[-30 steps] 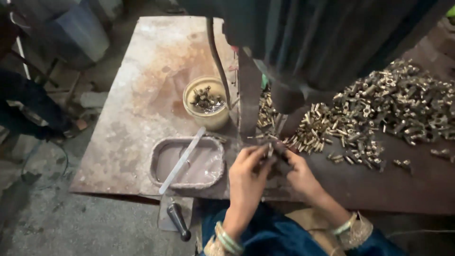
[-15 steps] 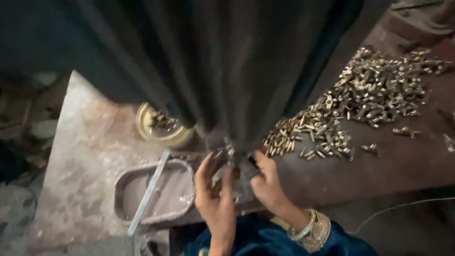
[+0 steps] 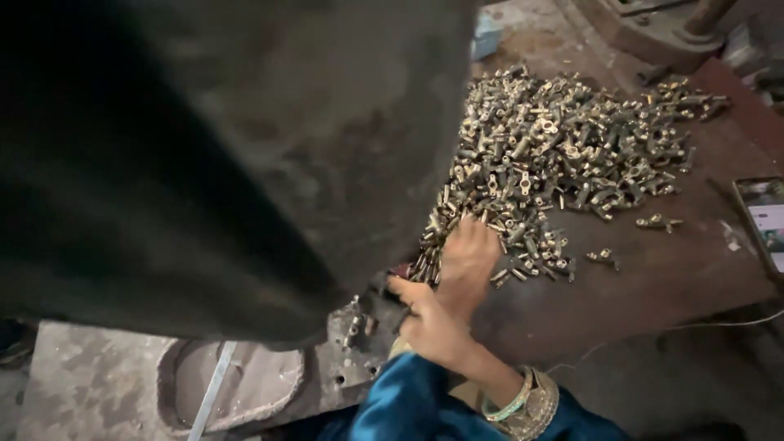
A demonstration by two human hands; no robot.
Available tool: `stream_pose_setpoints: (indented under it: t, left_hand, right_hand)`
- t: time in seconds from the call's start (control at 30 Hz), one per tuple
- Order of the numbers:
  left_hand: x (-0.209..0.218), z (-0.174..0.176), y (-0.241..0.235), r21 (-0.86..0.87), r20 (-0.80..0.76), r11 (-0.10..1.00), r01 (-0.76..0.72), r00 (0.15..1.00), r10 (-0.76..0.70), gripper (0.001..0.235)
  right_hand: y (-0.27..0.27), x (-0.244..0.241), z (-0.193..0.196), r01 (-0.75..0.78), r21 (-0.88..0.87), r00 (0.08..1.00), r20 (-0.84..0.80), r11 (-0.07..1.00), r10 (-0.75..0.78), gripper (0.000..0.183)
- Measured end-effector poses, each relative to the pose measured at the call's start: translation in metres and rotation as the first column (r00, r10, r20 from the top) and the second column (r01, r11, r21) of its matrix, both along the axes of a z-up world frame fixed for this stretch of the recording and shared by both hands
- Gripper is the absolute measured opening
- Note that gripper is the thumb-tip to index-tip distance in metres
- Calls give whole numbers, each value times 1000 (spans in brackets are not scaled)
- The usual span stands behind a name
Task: The person picks small brass fittings one at a time from a pile on the workbench, holds each under a bench drill press to drill it, dips the drilled fitting into a cup of liquid, and places it in a tray, repeating the cycle continuously.
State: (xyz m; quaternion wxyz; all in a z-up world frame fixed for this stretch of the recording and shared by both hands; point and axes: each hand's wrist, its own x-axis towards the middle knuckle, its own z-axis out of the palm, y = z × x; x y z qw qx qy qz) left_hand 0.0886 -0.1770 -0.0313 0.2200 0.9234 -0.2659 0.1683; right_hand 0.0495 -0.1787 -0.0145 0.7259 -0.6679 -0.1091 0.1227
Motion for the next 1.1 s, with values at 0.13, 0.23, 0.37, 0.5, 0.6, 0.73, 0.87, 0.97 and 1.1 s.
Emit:
stream_pose_setpoints:
  t: [0.13,0.23,0.37,0.5,0.6,0.73,0.87,0.97,1.1]
  left_hand:
    - [-6,-11,2,-11,-106,1000,29,994,-29,13]
    - [-6,-1,-5,-105,64,993,-46,997,53,33]
    - [1,-4,-31,-132,33,990,53,998,-49,21]
    - [-6,-8,-24,-389,99,920,46,995,-7,33]
    - [-33,-70,-7,-948,-307,208,-240,858,-411,33]
    - [-103,-56,71,-745,-647,176,-643,631,-428,37]
    - [-139,14,139,-783,-617,335,-524,723,-312,24]
    - [-138,37,160,-557,-486,696,-453,857,170,21]
    - [-121,49,149,-217,-165,864,-455,889,427,22]
  right_hand:
    - [8,-4,-21,239,-105,945,253,965,-206,62]
    - [11,-1,18,140,66,979,138,988,-148,67]
    - [11,-7,36,87,-95,976,206,992,-66,65]
    - [12,-8,4,282,-173,908,366,944,-204,60]
    - [17,-10,-7,383,-411,907,336,827,-254,61]
    - [12,3,-7,424,-271,866,401,864,-299,60]
    - [-12,30,32,53,-183,975,221,982,-12,50]
    - [-23,49,60,-215,-100,971,81,972,223,45]
    - [-33,67,61,-368,-199,907,140,908,398,45]
